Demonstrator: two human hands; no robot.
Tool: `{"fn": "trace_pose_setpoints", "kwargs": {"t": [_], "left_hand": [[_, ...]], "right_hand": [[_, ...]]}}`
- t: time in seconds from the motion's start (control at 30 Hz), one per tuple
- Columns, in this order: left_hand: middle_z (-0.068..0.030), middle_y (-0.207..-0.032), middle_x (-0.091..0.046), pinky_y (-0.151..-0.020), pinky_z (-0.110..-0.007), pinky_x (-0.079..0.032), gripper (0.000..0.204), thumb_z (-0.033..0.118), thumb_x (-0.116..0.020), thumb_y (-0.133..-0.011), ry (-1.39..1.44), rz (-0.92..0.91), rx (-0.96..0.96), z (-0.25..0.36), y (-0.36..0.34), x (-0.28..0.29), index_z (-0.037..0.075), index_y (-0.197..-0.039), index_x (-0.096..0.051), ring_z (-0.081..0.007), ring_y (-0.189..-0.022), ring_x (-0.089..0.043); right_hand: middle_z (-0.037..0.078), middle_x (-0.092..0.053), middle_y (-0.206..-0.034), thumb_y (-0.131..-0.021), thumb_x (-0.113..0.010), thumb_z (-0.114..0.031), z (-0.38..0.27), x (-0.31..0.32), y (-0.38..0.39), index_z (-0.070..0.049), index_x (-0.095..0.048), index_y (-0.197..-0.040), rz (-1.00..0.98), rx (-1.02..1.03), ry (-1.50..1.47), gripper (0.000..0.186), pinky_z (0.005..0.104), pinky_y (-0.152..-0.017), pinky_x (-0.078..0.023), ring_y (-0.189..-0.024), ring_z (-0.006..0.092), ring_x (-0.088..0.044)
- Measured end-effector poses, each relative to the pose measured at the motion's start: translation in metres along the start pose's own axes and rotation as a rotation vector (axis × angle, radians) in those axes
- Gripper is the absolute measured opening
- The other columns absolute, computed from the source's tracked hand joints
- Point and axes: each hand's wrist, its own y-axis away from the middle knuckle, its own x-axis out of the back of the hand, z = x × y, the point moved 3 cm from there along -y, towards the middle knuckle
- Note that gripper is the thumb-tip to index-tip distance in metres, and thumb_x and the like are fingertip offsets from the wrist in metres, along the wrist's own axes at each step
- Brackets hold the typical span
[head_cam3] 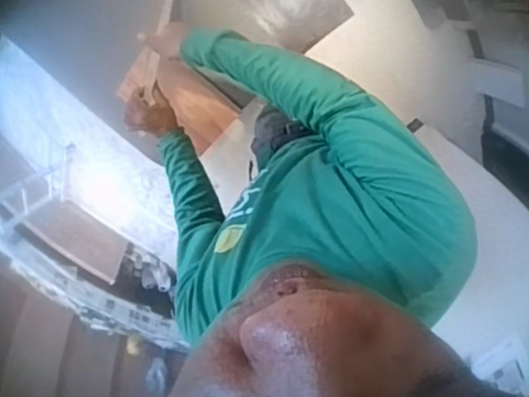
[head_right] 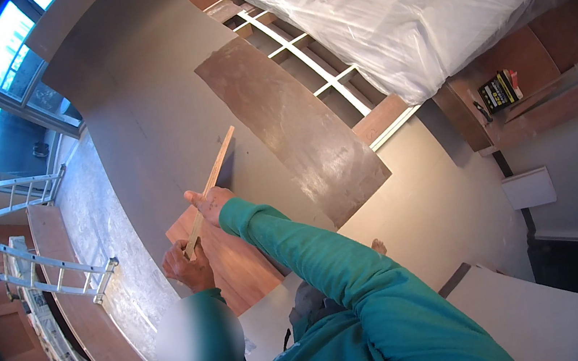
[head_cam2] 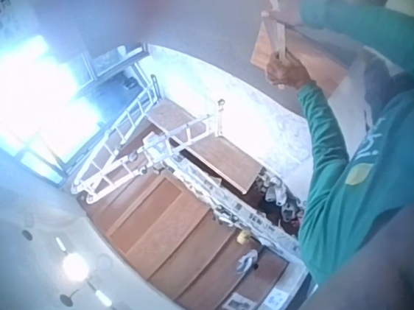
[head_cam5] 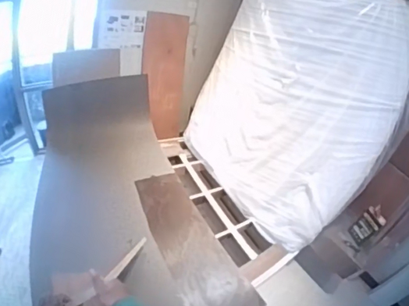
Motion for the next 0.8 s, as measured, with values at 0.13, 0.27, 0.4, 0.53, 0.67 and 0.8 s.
{"fn": "trace_pose_setpoints", "kwargs": {"t": [0.13, 0.27, 0.4, 0.53, 0.67, 0.8], "left_hand": [[-0.0033, -0.086, -0.059, -0.087, -0.043, -0.036, 0.021, 0.019, -0.077, -0.076, 0.048, 0.008, -0.044, 0.001, -0.003, 0.001, 0.012, -0.089, -0.063, -0.0288, -0.089, -0.055], [-0.0040, -0.087, -0.060, -0.085, -0.043, -0.036, 0.019, 0.020, -0.076, -0.076, 0.076, -0.078, 0.068, -0.009, -0.007, -0.005, 0.012, -0.088, -0.064, -0.0296, -0.090, -0.055], [-0.0057, -0.086, -0.059, -0.082, -0.043, -0.038, 0.020, 0.020, -0.076, -0.076, 0.068, -0.025, 0.003, -0.013, -0.015, -0.003, 0.011, -0.088, -0.064, -0.0307, -0.089, -0.055], [-0.0070, -0.085, -0.059, -0.081, -0.045, -0.038, 0.020, 0.019, -0.076, -0.076, 0.083, -0.024, -0.021, -0.017, -0.023, 0.000, 0.009, -0.088, -0.063, -0.0319, -0.088, -0.055], [-0.0056, -0.082, -0.060, -0.079, -0.043, -0.040, 0.021, 0.023, -0.078, -0.077, 0.043, 0.006, -0.052, -0.020, -0.027, 0.001, 0.009, -0.086, -0.064, -0.0268, -0.083, -0.056], [-0.0061, -0.082, -0.059, -0.079, -0.043, -0.040, 0.023, 0.023, -0.078, -0.077, 0.080, -0.030, -0.047, -0.026, -0.028, 0.002, 0.008, -0.087, -0.064, -0.0270, -0.084, -0.056]], "right_hand": [[0.015, -0.051, -0.055, -0.088, -0.037, -0.076, 0.003, 0.000, 0.003, 0.006, -0.058, -0.065, 0.016, 0.014, -0.007, 0.088, 0.0432, -0.058, -0.047, -0.056, 0.0271, -0.053], [0.018, -0.055, -0.060, -0.087, -0.035, -0.078, -0.001, 0.005, 0.007, 0.007, -0.059, -0.068, 0.117, 0.025, -0.013, 0.091, 0.0429, -0.061, -0.049, -0.059, 0.0290, -0.055], [0.026, -0.066, -0.084, -0.089, -0.030, -0.076, -0.001, 0.005, 0.007, 0.010, -0.064, -0.085, -0.061, -0.085, 0.027, 0.093, 0.0440, -0.076, -0.052, -0.081, 0.0361, -0.066], [0.026, -0.066, -0.083, -0.087, -0.028, -0.079, 0.000, 0.005, 0.009, 0.010, -0.066, -0.086, -0.045, -0.087, 0.006, 0.096, 0.0435, -0.075, -0.052, -0.082, 0.0364, -0.067], [0.027, -0.067, -0.091, -0.086, -0.025, -0.081, -0.001, 0.002, 0.018, 0.009, -0.066, -0.095, -0.010, -0.041, -0.013, 0.099, 0.0427, -0.078, -0.052, -0.089, 0.0376, -0.066], [0.030, -0.058, -0.123, -0.086, -0.025, -0.081, 0.007, 0.000, 0.025, 0.007, -0.056, -0.125, -0.088, -0.047, -0.143, 0.101, 0.0395, -0.098, -0.045, -0.119, 0.0366, -0.056]]}}
